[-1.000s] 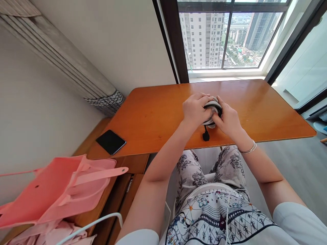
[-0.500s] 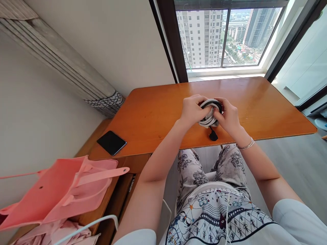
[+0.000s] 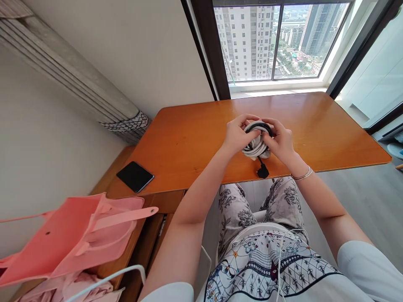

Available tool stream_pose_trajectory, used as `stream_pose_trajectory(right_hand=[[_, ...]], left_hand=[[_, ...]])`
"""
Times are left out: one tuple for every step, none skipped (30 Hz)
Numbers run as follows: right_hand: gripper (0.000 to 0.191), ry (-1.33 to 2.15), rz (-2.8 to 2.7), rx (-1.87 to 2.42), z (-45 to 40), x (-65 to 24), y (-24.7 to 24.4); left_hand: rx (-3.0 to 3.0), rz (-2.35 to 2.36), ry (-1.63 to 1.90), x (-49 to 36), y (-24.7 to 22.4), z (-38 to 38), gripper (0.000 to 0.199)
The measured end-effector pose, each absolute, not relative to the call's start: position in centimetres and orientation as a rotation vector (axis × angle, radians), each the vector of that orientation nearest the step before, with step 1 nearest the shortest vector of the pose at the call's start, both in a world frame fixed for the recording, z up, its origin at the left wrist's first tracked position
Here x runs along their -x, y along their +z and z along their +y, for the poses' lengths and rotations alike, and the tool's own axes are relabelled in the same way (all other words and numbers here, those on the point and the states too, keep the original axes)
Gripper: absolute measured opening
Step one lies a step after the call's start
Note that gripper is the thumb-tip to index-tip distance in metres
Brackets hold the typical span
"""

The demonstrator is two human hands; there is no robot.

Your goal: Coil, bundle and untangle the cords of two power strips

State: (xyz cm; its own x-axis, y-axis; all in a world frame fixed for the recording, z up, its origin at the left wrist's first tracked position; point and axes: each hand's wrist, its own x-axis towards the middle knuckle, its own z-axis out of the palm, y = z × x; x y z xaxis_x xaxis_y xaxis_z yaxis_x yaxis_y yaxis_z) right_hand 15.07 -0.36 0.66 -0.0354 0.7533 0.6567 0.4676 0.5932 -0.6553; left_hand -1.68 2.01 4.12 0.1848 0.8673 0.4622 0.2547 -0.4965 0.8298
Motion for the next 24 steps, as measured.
stream_pose_trajectory(right_hand=[[0.037,0.306,-1.662,1.031,-0.2,-15.1,0.6],[0.036,0.296,-1.647,1.04,-0.2,-15.0,0.6],[0.035,0.284,-1.634,1.052,-0.2,-15.0,0.6],[0.032,0.273,-1.627,1.065,-0.2,-14.9,0.7],[0.029,0.266,-1.625,1.077,-0.2,-14.8,0.8],[0.027,0.26,-1.628,1.09,-0.3,-14.6,0.9],[0.025,0.255,-1.635,1.103,-0.4,-14.5,1.0],[0.024,0.251,-1.647,1.117,-0.6,-14.3,1.1],[0.026,0.247,-1.66,1.13,-0.7,-14.2,1.3],[0.028,0.237,-1.672,1.141,-0.8,-14.1,1.4],[0.03,0.223,-1.683,1.151,-0.9,-14.0,1.5],[0.032,0.206,-1.69,1.16,-1.0,-14.0,1.6],[0.031,0.194,-1.694,1.169,-1.0,-14.0,1.6],[0.029,0.192,-1.691,1.179,-1.1,-14.1,1.6],[0.027,0.201,-1.684,1.19,-1.1,-14.1,1.6],[0.026,0.221,-1.672,1.199,-1.0,-14.1,1.6],[0.026,0.245,-1.656,1.205,-1.0,-14.1,1.5],[0.026,0.267,-1.637,1.205,-0.9,-14.1,1.3],[0.027,0.285,-1.616,1.2,-0.9,-14.1,1.1],[0.026,0.298,-1.596,1.191,-0.8,-14.1,0.9],[0.026,0.311,-1.577,1.179,-0.8,-14.0,0.7],[0.025,0.325,-1.559,1.165,-0.8,-14.0,0.5],[0.024,0.343,-1.542,1.151,-0.8,-14.1,0.3],[0.024,0.363,-1.526,1.137,-0.8,-14.1,0.1]], left_hand=[[-1.854,1.06,1.339,1.6,4.0,1.8,0.028],[-1.843,1.068,1.348,1.6,3.8,1.5,0.025],[-1.836,1.074,1.35,1.5,3.6,1.2,0.02],[-1.832,1.083,1.353,1.4,3.4,1.0,0.017],[-1.83,1.097,1.363,1.3,3.2,0.8,0.015],[-1.828,1.115,1.385,1.2,3.0,0.7,0.014],[-1.823,1.135,1.419,1.1,2.8,0.7,0.013],[-1.815,1.152,1.457,0.9,2.6,0.7,0.013],[-1.802,1.167,1.49,0.8,2.4,0.8,0.012],[-1.786,1.176,1.516,0.8,2.3,0.9,0.013],[-1.77,1.176,1.534,0.7,2.2,1.0,0.013],[-1.755,1.168,1.548,0.7,2.1,1.0,0.014],[-1.743,1.155,1.56,0.6,2.1,1.0,0.014],[-1.735,1.142,1.57,0.6,2.1,1.0,0.014],[-1.73,1.134,1.58,0.6,2.1,1.0,0.014],[-1.725,1.132,1.586,0.5,2.1,0.9,0.014],[-1.718,1.135,1.589,0.5,2.1,0.8,0.013],[-1.709,1.137,1.586,0.5,2.1,0.7,0.013],[-1.698,1.133,1.575,0.5,2.1,0.7,0.013],[-1.685,1.119,1.559,0.5,2.1,0.7,0.013],[-1.672,1.097,1.538,0.6,2.1,0.8,0.014],[-1.659,1.07,1.516,0.6,2.1,0.9,0.015],[-1.645,1.041,1.494,0.7,2.1,1.0,0.016],[-1.629,1.01,1.473,0.9,2.0,1.2,0.017]])
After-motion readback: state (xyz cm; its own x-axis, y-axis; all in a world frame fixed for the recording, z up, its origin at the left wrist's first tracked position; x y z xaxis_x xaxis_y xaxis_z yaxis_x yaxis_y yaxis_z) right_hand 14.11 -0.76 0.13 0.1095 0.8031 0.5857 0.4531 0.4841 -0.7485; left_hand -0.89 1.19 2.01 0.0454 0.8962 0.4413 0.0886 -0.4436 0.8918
